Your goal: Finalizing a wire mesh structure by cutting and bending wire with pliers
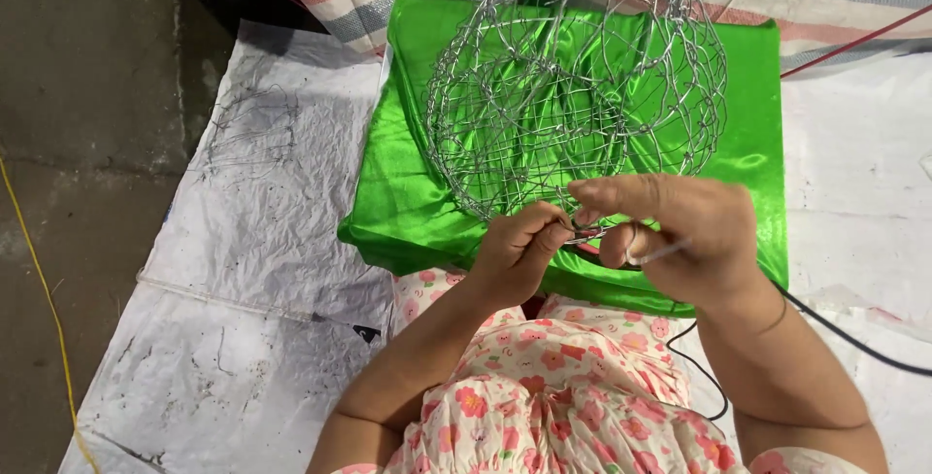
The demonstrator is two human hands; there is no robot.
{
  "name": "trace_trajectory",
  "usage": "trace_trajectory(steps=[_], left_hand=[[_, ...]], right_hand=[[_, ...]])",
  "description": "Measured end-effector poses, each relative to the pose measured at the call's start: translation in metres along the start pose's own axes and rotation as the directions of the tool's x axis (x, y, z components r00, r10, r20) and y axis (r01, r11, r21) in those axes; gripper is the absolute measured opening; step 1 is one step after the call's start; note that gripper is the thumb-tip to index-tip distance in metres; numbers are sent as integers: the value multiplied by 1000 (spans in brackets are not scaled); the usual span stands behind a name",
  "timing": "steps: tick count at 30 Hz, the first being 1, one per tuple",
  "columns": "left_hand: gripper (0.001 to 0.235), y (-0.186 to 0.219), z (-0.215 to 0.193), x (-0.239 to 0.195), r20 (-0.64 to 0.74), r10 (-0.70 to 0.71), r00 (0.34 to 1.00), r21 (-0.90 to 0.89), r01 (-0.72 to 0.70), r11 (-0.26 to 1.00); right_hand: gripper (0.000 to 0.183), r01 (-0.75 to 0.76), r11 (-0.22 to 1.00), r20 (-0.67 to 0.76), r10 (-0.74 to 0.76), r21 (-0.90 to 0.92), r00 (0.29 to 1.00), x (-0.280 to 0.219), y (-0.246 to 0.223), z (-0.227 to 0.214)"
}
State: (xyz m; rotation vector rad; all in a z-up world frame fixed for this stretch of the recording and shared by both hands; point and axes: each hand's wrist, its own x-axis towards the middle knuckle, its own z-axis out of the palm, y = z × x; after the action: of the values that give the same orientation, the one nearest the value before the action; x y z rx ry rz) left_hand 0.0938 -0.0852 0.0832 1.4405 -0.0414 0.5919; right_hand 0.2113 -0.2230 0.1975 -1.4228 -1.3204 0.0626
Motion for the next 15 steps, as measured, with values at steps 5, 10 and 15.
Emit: trace_trajectory(steps=[5,10,15], left_hand=[[19,10,2,3,56,9,998,31,-11,999],[15,14,7,1,140,6,990,67,-15,998],[16,10,11,2,81,0,997,81,-6,997]], right_hand=[[39,-115,966,-54,131,232,990,3,29,-2],[30,-299,900,-158,361,318,919,12,36,4],[39,-357,892,-125,402,276,907,24,18,5]])
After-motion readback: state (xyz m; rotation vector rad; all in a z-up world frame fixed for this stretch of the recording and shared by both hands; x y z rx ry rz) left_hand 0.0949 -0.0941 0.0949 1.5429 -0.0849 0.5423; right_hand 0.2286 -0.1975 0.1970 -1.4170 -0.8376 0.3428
